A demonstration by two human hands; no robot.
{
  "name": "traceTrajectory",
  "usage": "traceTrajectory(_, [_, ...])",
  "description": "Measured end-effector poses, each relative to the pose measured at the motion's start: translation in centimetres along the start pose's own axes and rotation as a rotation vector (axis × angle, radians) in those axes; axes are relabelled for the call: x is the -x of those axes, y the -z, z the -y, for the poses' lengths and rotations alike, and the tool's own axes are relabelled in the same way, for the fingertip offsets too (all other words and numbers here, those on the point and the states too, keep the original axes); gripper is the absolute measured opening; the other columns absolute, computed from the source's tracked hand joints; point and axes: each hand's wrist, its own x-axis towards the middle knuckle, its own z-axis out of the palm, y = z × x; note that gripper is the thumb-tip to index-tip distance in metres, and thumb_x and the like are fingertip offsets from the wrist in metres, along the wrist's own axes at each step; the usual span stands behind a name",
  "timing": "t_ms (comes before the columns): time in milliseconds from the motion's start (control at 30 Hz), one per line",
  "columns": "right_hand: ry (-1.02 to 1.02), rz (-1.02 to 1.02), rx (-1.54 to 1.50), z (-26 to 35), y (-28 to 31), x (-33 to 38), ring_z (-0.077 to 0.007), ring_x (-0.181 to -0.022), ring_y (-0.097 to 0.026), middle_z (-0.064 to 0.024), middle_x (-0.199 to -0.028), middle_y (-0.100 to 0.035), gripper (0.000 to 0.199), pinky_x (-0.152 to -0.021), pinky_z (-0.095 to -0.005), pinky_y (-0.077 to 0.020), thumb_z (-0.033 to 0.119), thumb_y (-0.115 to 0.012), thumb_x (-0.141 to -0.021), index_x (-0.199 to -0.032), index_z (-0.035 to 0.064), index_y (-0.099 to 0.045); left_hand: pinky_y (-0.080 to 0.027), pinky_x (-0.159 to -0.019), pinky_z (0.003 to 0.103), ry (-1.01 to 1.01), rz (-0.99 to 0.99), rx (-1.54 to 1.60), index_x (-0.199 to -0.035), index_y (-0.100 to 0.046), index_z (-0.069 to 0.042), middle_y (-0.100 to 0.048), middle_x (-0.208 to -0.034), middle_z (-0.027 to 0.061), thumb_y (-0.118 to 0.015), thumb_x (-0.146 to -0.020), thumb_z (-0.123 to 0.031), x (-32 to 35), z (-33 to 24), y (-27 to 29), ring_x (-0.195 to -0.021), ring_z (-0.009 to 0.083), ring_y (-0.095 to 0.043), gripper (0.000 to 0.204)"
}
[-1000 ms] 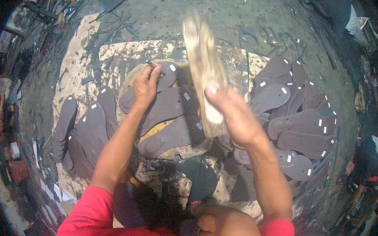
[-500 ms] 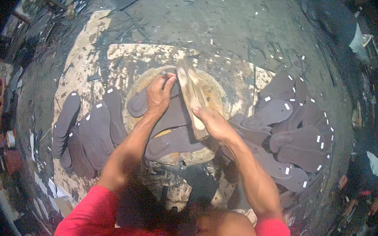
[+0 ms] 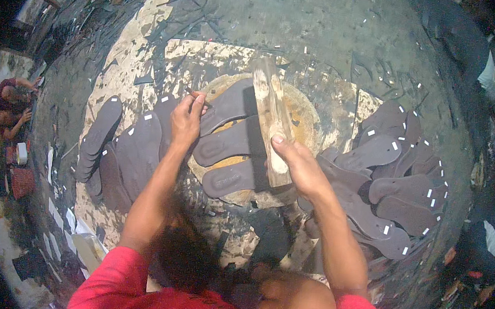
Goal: The person sits on the floor and uses a wooden block to repeatedly strike and trim the edges of grey shoe soles. They handle the soles one at a time, placing them on a circular wooden board and striking them against the block to shape the edges.
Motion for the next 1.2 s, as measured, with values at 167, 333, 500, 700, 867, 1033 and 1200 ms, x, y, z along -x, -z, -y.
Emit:
traceTrajectory(167, [0.276,-0.086,0.160,12.9,-3.3,4.5,-0.0171,-0.067,-0.066,-0.0096,-0.084,-0.067,0.057,-0.059,-0.0302,-0.0546,0.053,-0.055,-0.101,-0.119,-0.0006,-0.060,-0.053,-0.073,0.037,-0.144,-0.044,-0.143,-0.105,-0.073,-0.002,-0.073,-0.088,0.0141,-0.063,-0.103,-0.027,0.1,-0.5,0.0,-0.080,0.0234,-0.071,0.027])
traceTrajectory(333, [0.972,-0.053,-0.016,12.8,-7.9,3.9,-0.0308,-0.088,-0.066,-0.0188,-0.097,-0.065,0.065,-0.078,-0.0384,-0.0543,0.055,-0.057,-0.099,-0.127,-0.0044,-0.055,-0.050,-0.081,0.046,-0.379,-0.077,-0.191,-0.101,-0.068,0.000,-0.067,-0.097,0.0189,-0.065,-0.100,-0.021,0.7,1.0,-0.5,-0.093,0.0379,-0.065,0.022])
traceTrajectory(500, [0.116,0.115,0.666,-0.4,-3.7,-5.6,-0.0354,-0.099,-0.066,-0.0264,-0.112,-0.070,0.058,-0.092,-0.0400,-0.0516,0.050,-0.057,-0.103,-0.115,-0.0068,-0.060,-0.049,-0.080,0.047,-0.567,-0.095,-0.268,-0.106,-0.067,0.002,-0.065,-0.097,0.0198,-0.067,-0.096,-0.012,0.2,1.0,-1.3,-0.090,0.0432,-0.061,0.017])
traceTrajectory(700, [0.016,0.222,0.182,-3.5,-0.9,-5.1,-0.0157,-0.110,-0.058,-0.0073,-0.119,-0.067,0.059,-0.099,-0.0341,-0.0456,0.047,-0.052,-0.107,-0.135,-0.0049,-0.059,-0.058,-0.074,0.033,0.139,-0.218,0.487,-0.116,-0.064,-0.001,-0.068,-0.103,0.0109,-0.061,-0.106,-0.028,0.8,-0.4,-1.2,-0.092,0.0205,-0.067,0.029])
traceTrajectory(867, [-0.058,0.161,0.183,-4.0,-2.0,-4.3,-0.0143,-0.108,-0.058,-0.0067,-0.118,-0.068,0.055,-0.098,-0.0341,-0.0455,0.046,-0.051,-0.108,-0.131,-0.0031,-0.062,-0.057,-0.073,0.026,0.105,0.008,0.260,-0.111,-0.069,0.000,-0.072,-0.096,0.0063,-0.061,-0.107,-0.030,2.4,-0.5,-0.9,-0.085,0.0134,-0.071,0.032])
traceTrajectory(1033, [-0.102,0.155,0.109,-1.8,-1.0,-3.3,-0.0154,-0.111,-0.059,-0.0082,-0.126,-0.067,0.056,-0.101,-0.0347,-0.0450,0.045,-0.051,-0.108,-0.136,-0.0028,-0.060,-0.057,-0.074,0.028,0.057,0.018,0.120,-0.109,-0.072,-0.001,-0.075,-0.088,0.0069,-0.064,-0.104,-0.027,3.0,-1.3,-1.0,-0.084,0.0111,-0.073,0.028])
traceTrajectory(1200, [0.184,-0.018,0.090,11.4,-4.1,2.0,-0.0192,-0.069,-0.069,-0.0114,-0.086,-0.070,0.051,-0.061,-0.0336,-0.0569,0.047,-0.060,-0.101,-0.116,-0.0022,-0.063,-0.056,-0.073,0.034,-0.150,0.020,-0.089,-0.106,-0.072,-0.002,-0.075,-0.089,0.0125,-0.066,-0.101,-0.023,3.0,-1.2,-1.0,-0.079,0.0202,-0.073,0.022])
